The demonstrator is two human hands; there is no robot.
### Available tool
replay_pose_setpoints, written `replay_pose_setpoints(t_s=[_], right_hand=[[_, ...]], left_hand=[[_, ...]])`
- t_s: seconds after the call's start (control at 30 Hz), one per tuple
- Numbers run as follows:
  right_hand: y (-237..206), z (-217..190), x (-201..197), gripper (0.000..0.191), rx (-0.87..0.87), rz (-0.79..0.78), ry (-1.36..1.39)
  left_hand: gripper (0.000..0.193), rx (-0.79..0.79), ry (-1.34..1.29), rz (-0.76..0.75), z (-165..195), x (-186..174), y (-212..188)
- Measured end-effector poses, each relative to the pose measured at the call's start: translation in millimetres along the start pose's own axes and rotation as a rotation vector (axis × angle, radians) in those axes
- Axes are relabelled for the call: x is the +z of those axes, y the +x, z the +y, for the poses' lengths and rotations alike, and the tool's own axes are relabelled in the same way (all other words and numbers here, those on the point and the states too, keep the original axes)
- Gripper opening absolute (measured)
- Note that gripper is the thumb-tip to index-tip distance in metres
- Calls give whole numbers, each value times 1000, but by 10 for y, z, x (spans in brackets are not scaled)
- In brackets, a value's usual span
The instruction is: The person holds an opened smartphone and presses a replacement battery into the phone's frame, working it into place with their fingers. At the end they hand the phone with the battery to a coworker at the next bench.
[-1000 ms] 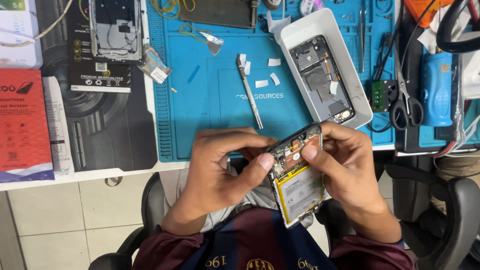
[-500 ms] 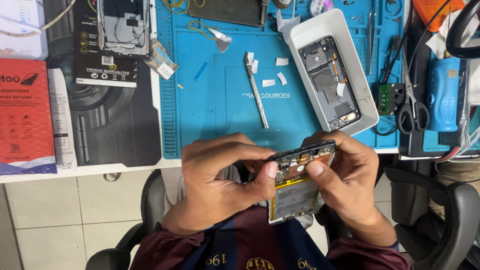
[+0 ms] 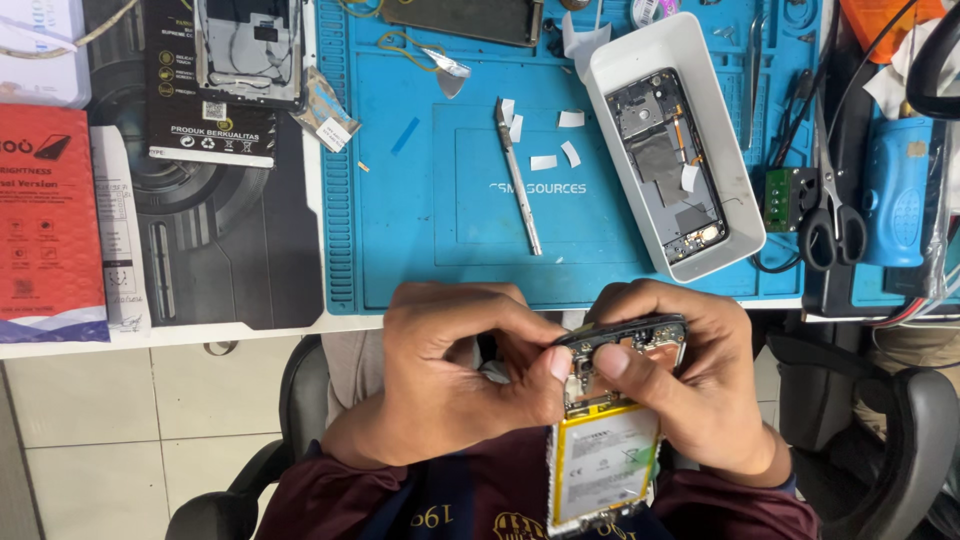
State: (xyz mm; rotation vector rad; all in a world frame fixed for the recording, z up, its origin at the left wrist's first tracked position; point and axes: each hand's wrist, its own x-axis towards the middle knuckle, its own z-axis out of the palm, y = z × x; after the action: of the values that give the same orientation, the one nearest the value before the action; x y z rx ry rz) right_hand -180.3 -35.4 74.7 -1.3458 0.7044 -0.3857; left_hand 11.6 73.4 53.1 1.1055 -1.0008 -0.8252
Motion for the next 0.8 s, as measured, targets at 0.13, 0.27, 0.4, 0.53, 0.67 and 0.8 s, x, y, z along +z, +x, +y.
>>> replay_pose_setpoints(t_s=[0.13,0.27,0.4,0.53,0.67,0.8], right_hand=[[-14,-19,-3,15,17,-12,70],[-30,-20,27,14,38,6,105],[-35,-28,38,13,43,2,138],[-54,-27,49,14,60,17,169],[-67,-15,53,14,38,21,133],[-66,-4,45,14,-42,-6,63]], left_hand=[[11,-35,-55,-45,4,-17,-5],[9,-44,-71,-44,10,-21,-17],[7,-60,-120,-58,11,-31,-28],[6,-75,-161,-64,11,-34,-42],[4,-68,-194,-71,15,-34,-55],[5,-38,-154,-85,26,-52,-49]])
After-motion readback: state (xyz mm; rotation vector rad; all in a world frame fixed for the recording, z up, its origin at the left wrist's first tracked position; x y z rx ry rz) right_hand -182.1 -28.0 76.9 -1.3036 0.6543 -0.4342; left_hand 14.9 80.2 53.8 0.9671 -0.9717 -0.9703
